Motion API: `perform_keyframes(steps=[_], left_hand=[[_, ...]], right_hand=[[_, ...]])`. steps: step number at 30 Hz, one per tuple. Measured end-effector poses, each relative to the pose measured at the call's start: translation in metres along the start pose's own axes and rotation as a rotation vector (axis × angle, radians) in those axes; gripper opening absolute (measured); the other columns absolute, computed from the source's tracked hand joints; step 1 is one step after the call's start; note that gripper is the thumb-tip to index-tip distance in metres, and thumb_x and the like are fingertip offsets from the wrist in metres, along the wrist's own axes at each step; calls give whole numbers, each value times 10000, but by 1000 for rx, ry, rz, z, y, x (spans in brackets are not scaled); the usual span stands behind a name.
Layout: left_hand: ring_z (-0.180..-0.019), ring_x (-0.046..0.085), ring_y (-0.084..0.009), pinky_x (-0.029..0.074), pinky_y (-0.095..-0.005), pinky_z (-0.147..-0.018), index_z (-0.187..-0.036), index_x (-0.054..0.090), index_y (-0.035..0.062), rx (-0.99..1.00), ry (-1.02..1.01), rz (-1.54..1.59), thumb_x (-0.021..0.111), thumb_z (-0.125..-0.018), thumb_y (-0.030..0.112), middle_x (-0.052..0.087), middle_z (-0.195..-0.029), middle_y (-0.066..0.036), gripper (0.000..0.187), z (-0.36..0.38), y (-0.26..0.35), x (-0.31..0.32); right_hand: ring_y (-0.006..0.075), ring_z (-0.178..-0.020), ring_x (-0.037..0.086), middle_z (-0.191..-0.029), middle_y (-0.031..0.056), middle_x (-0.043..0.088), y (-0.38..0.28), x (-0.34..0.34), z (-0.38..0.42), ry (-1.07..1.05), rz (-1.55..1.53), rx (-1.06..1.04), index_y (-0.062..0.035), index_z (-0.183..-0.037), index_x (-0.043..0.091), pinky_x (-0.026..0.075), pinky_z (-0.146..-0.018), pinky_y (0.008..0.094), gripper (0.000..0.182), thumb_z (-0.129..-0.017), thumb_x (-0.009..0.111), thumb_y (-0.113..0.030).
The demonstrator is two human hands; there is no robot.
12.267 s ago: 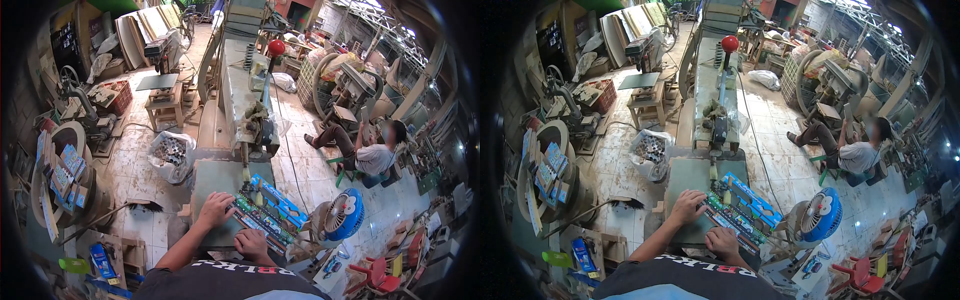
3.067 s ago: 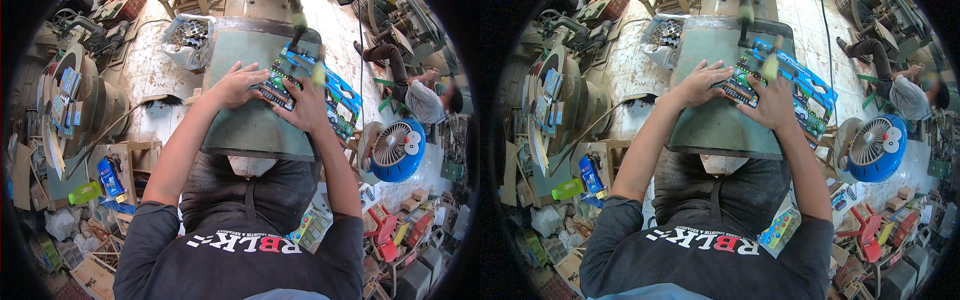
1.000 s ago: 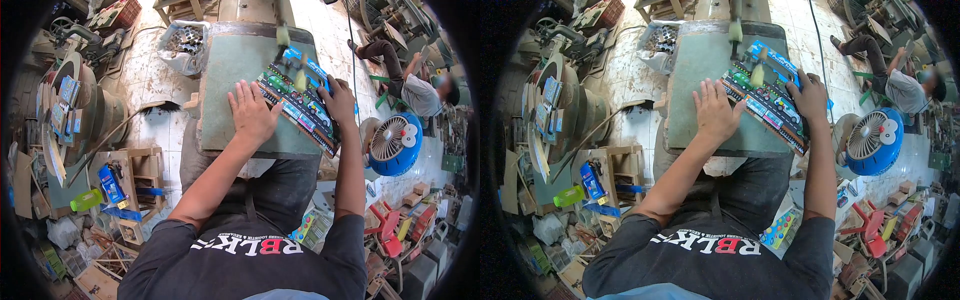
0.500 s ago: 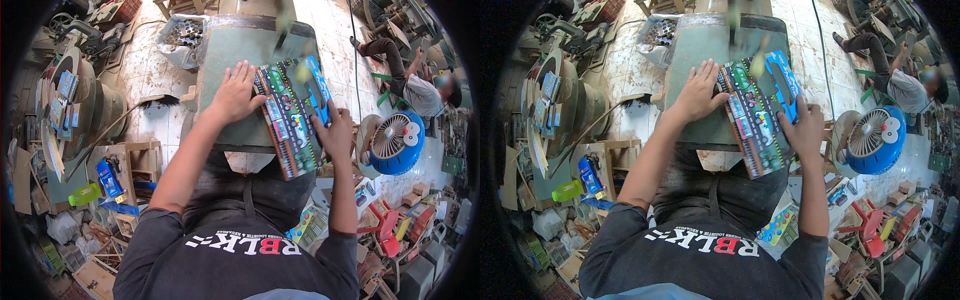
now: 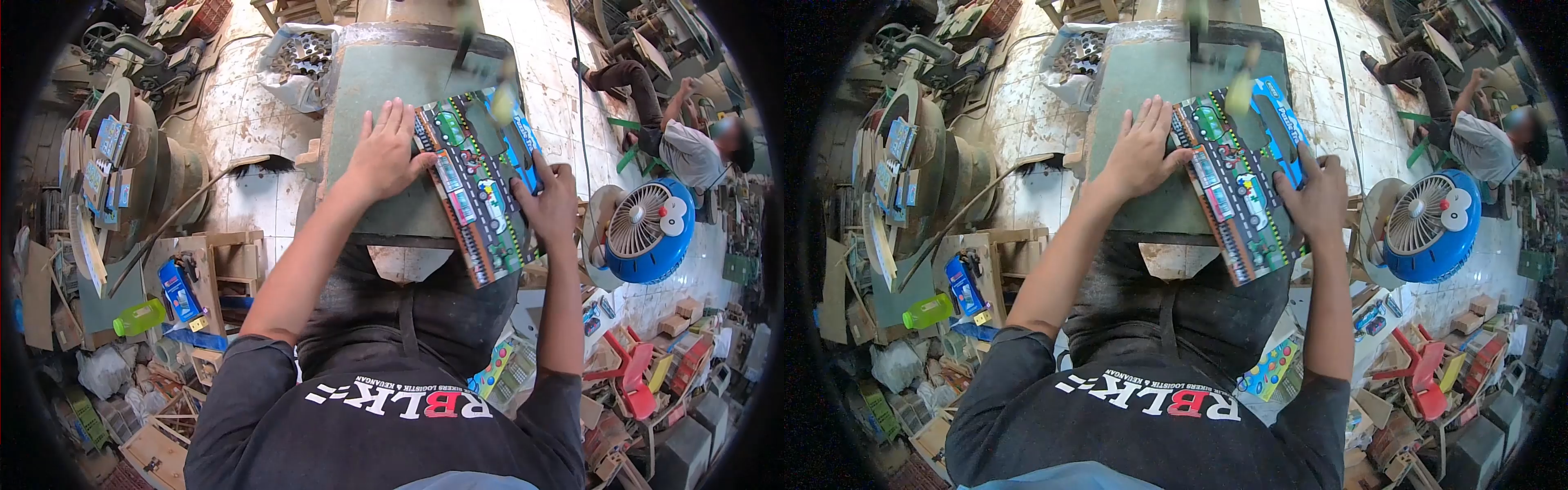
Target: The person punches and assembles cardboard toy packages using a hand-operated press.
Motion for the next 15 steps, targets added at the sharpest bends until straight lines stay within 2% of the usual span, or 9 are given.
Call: perform_keyframes(steps=[1,5,8,10,12,13,14,15], left_hand=[[-1655,206,-428,147,-608,-1336,-1664,274,-88,-60,11,11,545,-1064,634,277,-1740,-312,977,2,1,1],[-1655,194,-440,133,-618,-1335,-1670,253,-89,-75,-6,22,536,-1069,632,264,-1741,-322,980,-2,0,2],[-1664,174,-426,119,-612,-1339,-1680,235,-77,-11,-24,17,538,-1069,631,236,-1758,-305,983,-9,-11,2],[-1672,155,-405,106,-609,-1343,-1694,234,-42,58,-108,43,540,-1069,629,210,-1776,-279,966,-15,-15,-2],[-1674,155,-395,103,-612,-1343,-1698,240,-25,86,-118,51,548,-1068,622,206,-1781,-267,955,-19,-22,-4],[-1675,154,-386,100,-615,-1342,-1703,247,-8,111,-127,59,556,-1066,615,202,-1787,-255,944,-19,-21,-5],[-1675,154,-386,100,-615,-1342,-1703,247,-8,114,-125,56,556,-1066,615,202,-1787,-255,944,-19,-21,-6],[-1673,166,-385,112,-625,-1338,-1701,258,-3,63,-150,29,567,-1062,610,218,-1783,-252,938,-17,-19,-11]], right_hand=[[390,-981,637,-1023,205,631,3,0,-8,-30,-14,-24,-58,-1403,730,527,-878,492,689,-850,835,-457],[380,-989,632,-1016,197,633,1,-2,-12,-67,-8,-33,-60,-1419,718,527,-873,486,704,-855,837,-465],[386,-1002,632,-1033,210,625,-9,-2,9,-63,-1,6,-47,-1435,702,525,-877,489,743,-857,850,-489],[391,-1007,631,-1047,216,620,-16,-6,25,-43,0,21,-37,-1444,692,524,-879,492,769,-857,857,-505],[406,-1042,635,-1110,242,616,-21,-10,43,-102,-123,62,-16,-1475,658,524,-904,499,828,-856,864,-526],[454,-1206,617,-1336,302,589,-18,-11,49,-192,-137,97,-3,-1506,620,518,-1016,523,921,-827,877,-570],[454,-1206,617,-1336,302,589,-11,-14,56,-187,-138,98,-3,-1506,620,518,-1016,523,921,-827,877,-570],[474,-1309,568,-1451,322,527,-9,-17,65,-213,-154,-47,-14,-1522,605,493,-1081,533,965,-804,886,-594]])
Point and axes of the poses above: each hand's wrist, its own z-axis away from the middle knuckle, its own x-axis out of the palm, y = z × x, the point moved 6 cm from there along -z, towards the middle knuckle
